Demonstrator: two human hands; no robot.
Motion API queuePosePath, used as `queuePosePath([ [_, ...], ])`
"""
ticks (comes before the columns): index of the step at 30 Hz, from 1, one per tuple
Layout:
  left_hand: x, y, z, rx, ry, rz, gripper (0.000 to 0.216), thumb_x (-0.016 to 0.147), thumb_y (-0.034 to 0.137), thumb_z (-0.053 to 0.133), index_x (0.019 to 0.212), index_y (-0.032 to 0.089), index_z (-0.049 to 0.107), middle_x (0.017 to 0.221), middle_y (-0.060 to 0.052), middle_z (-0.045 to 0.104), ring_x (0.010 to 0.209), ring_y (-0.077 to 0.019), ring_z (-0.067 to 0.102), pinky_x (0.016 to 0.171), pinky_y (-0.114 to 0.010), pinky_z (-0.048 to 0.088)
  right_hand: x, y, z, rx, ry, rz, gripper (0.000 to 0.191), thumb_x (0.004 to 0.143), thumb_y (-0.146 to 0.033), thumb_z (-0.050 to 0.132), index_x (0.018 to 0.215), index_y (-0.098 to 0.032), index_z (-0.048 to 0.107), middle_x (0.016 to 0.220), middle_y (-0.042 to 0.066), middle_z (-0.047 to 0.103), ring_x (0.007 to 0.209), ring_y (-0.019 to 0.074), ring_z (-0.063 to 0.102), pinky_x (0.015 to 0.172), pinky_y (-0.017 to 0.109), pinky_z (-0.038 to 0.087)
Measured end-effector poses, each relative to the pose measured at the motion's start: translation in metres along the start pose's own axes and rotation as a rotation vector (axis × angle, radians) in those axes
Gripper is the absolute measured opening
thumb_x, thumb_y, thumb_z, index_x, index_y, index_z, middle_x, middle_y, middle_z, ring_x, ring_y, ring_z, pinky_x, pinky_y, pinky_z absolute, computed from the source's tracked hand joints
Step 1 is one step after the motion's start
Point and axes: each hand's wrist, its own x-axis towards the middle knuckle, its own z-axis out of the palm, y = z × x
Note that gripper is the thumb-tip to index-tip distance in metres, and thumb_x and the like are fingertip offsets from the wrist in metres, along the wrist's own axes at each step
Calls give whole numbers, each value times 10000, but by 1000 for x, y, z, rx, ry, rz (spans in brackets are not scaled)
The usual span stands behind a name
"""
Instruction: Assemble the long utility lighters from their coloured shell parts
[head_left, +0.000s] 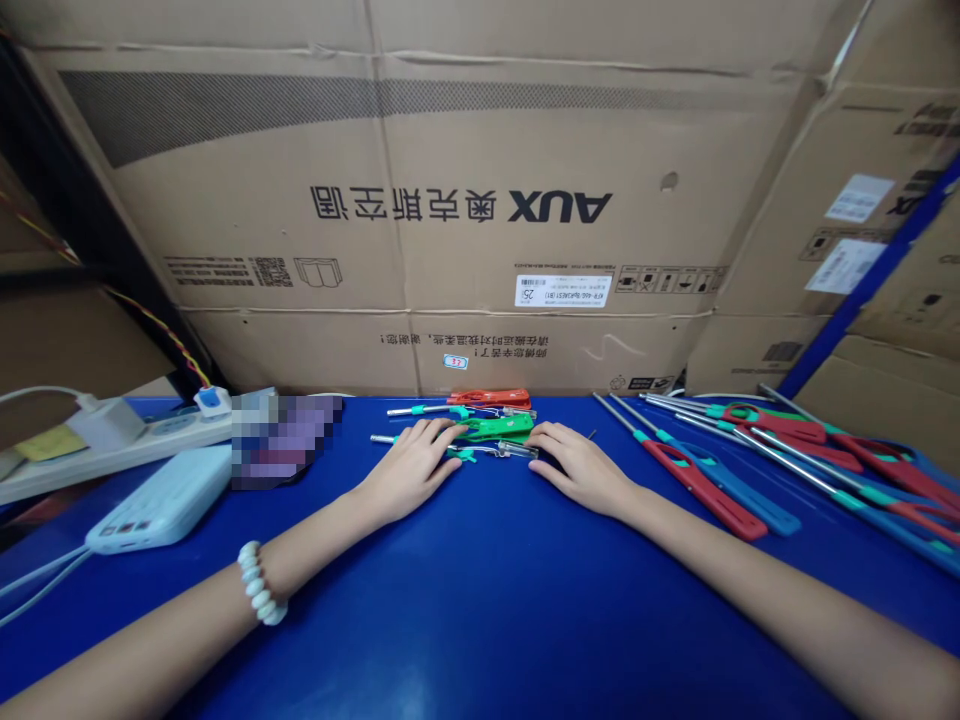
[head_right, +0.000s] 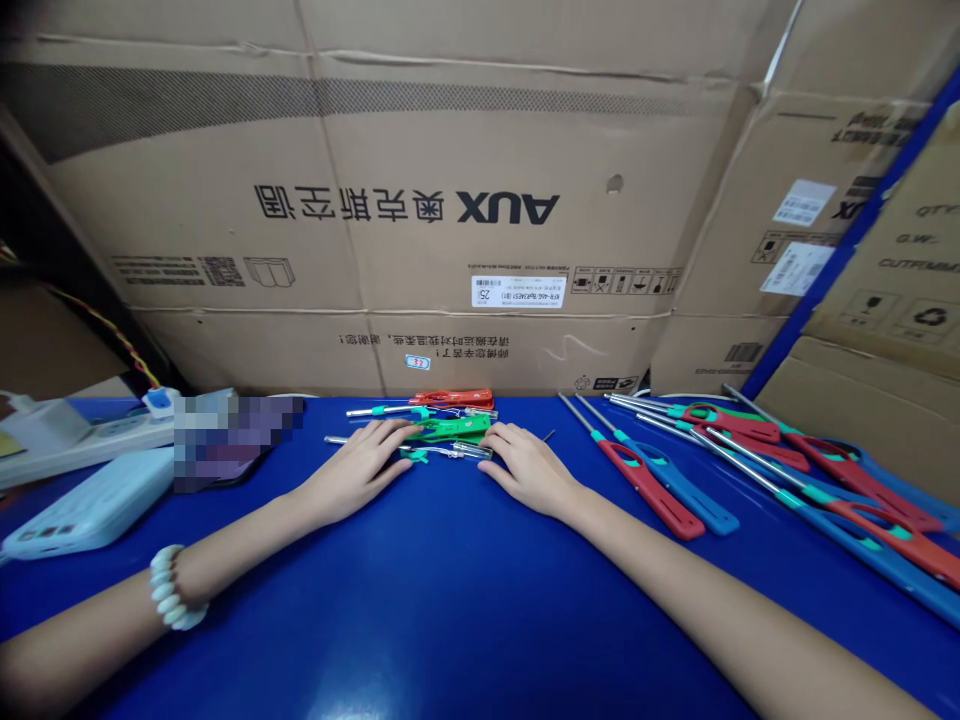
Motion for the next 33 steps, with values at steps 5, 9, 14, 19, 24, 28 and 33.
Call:
queuePosePath([
  [5, -15, 11, -6, 26, -29, 9, 347, 980, 362, 390, 1283, 201, 444, 1250, -100, 493, 1102, -270, 483, 910, -457, 425, -1, -5, -1, 10, 38, -104, 166, 946, -275, 458, 935, -164, 581, 913, 76, 612, 850, 199, 548, 771, 320, 460],
  [9, -33, 21, -13, 26, -52, 9, 354, 979, 365, 395, 1300, 220, 428, 1244, -83, 494, 1102, -262, 477, 927, -436, 413, -2, -11, 2, -36, 96, -266, 194, 933, -271, 445, 824, -167, 567, 778, 62, 593, 713, 181, 505, 675, 299, 424],
  [14, -54, 36, -26, 34, -81, -2, 382, 976, 360, 404, 1329, 215, 395, 1231, -80, 512, 1095, -264, 483, 918, -431, 405, -5, -25, 6, -125, 138, -433, 239, 920, -276, 432, 745, -170, 556, 696, 47, 564, 659, 171, 495, 668, 299, 395],
  [19, -56, 48, -38, 85, -74, -14, 380, 963, 371, 433, 1305, 205, 426, 1179, -82, 549, 1046, -274, 498, 875, -433, 405, -6, -34, 5, -167, 200, -535, 274, 909, -259, 418, 684, -175, 547, 631, 34, 535, 603, 165, 456, 569, 294, 317],
  [24, -33, 50, -34, 79, -68, 29, 359, 930, 344, 504, 1248, 179, 479, 1169, -86, 561, 1046, -273, 499, 874, -414, 394, -5, -28, 5, -113, 329, -384, 275, 921, -197, 404, 672, -175, 517, 620, 29, 530, 573, 151, 423, 554, 291, 291],
  [28, -13, 48, -25, 26, -115, 62, 349, 902, 318, 566, 1216, 184, 498, 1133, -73, 591, 1036, -262, 513, 882, -397, 385, -3, -18, 7, 20, 399, -184, 258, 928, -190, 416, 681, -184, 487, 617, 11, 521, 562, 139, 422, 578, 279, 314],
  [33, 3, 42, -25, -32, -129, 75, 273, 897, 247, 580, 1160, 193, 529, 1082, -55, 611, 1025, -246, 536, 863, -379, 391, -2, -13, 8, 68, 435, -77, 259, 933, -191, 412, 680, -191, 465, 611, -6, 494, 552, 128, 435, 580, 264, 329],
])
